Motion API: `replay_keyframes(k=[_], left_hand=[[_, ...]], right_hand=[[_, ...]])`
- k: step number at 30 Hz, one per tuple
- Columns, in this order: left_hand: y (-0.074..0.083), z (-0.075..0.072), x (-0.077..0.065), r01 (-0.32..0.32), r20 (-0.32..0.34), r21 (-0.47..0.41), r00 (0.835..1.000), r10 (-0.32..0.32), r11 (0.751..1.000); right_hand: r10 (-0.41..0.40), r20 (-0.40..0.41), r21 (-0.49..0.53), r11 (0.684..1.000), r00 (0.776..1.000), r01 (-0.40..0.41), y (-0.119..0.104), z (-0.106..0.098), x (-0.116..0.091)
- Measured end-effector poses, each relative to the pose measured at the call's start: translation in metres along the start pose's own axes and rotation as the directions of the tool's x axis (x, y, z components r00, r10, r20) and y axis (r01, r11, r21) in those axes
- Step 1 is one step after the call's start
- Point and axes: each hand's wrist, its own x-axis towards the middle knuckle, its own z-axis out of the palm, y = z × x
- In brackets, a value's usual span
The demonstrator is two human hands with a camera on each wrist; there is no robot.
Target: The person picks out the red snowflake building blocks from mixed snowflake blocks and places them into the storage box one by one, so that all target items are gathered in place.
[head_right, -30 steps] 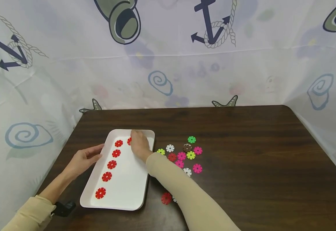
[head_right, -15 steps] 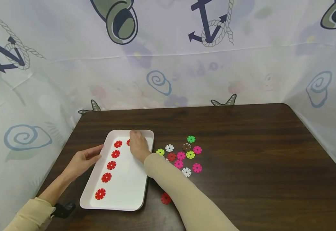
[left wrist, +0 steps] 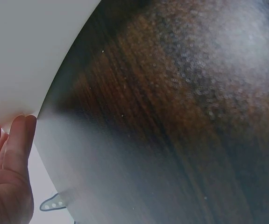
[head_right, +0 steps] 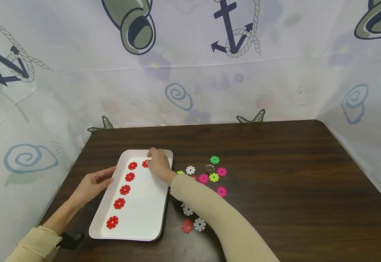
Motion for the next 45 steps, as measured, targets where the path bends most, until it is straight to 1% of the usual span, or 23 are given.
replay_keyframes(k=[3,5,8,13,21,26,33,39,45], left_hand=[[-0.001,-0.001,0.000,-0.002,-0.001,0.004,1.000,0.002,1.000],[-0.001,-0.001,-0.001,-0.003,-0.002,0.002,1.000,0.003,1.000],[-0.001,-0.001,-0.001,-0.004,-0.004,-0.002,1.000,0.004,1.000],[-0.001,0.000,-0.001,-0.002,-0.007,-0.009,1.000,0.002,1.000],[0.001,0.000,-0.001,0.008,-0.005,0.007,1.000,-0.008,1.000],[0.001,0.000,-0.001,0.011,-0.004,0.010,1.000,-0.011,1.000],[0.002,0.000,-0.001,0.005,-0.007,0.008,1.000,-0.004,1.000],[0.001,0.001,-0.001,-0.007,-0.015,0.011,1.000,0.008,1.000],[0.000,0.001,-0.001,-0.011,-0.015,0.009,1.000,0.011,1.000]], right_hand=[[-0.023,0.015,0.078,0.997,1.000,0.022,0.000,-0.016,-0.006],[-0.037,0.028,0.141,0.990,0.999,0.033,0.000,-0.029,-0.012],[-0.068,0.026,0.204,0.977,0.997,0.061,0.004,-0.045,-0.019],[-0.079,-0.001,0.249,0.966,0.997,0.076,0.017,-0.068,-0.029],[-0.015,-0.029,0.235,0.972,0.999,0.022,0.050,-0.088,-0.043],[-0.006,-0.027,0.185,0.983,1.000,0.011,0.067,-0.097,-0.052],[-0.001,0.014,0.104,0.995,1.000,-0.001,0.083,-0.103,-0.061],[0.003,0.070,0.084,0.996,0.998,-0.009,0.092,-0.104,-0.067],[-0.016,0.111,0.010,1.000,0.994,0.015,0.098,-0.103,-0.071]])
